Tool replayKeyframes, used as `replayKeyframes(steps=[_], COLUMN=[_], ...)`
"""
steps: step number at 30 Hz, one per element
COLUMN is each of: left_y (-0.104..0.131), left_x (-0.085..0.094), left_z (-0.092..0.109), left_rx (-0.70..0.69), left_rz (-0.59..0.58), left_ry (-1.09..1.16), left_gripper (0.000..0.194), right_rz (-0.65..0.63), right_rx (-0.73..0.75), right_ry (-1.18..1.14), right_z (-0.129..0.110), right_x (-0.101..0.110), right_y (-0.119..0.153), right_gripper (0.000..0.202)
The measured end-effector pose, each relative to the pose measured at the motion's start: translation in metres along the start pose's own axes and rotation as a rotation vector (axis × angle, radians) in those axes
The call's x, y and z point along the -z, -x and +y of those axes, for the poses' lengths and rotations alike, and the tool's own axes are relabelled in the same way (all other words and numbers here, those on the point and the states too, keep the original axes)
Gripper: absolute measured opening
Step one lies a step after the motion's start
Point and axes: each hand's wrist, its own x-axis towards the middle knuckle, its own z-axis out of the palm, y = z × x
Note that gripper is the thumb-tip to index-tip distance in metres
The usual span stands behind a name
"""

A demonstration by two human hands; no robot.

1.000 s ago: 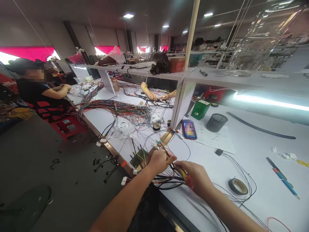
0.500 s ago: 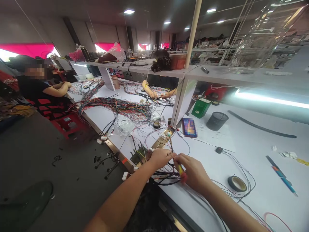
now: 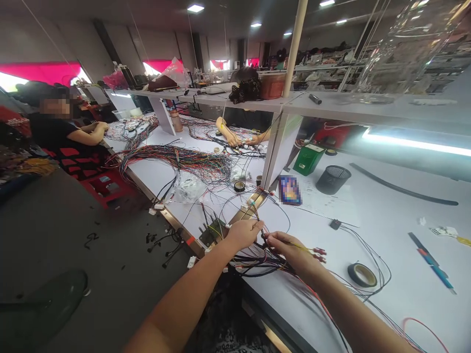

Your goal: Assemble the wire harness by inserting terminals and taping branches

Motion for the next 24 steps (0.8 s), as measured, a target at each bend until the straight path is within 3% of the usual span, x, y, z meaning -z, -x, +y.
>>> replayKeyframes(steps=[5,10,13,16,24], left_y=[0.008,0.024,0.035,0.043,0.051], left_x=[0.007,0.013,0.015,0.017,0.019], left_z=[-0.004,-0.015,-0.021,-0.024,-0.017], left_rx=[-0.019,0.045,0.089,0.106,0.086], left_rz=[0.133,0.316,0.411,0.5,0.553], left_ry=[0.051,0.127,0.16,0.175,0.212], left_gripper=[0.054,0.056,0.058,0.059,0.062], right_rz=[-0.024,0.013,0.011,0.039,0.038], right_rx=[-0.107,-0.006,0.088,0.066,0.01], right_ry=[-0.277,-0.027,0.128,0.269,0.417], right_z=[0.002,0.003,0.008,0.016,0.03], right_x=[0.004,0.007,0.01,0.014,0.015], right_y=[0.003,0.005,0.005,0.005,0.007], right_gripper=[0.033,0.037,0.057,0.069,0.073])
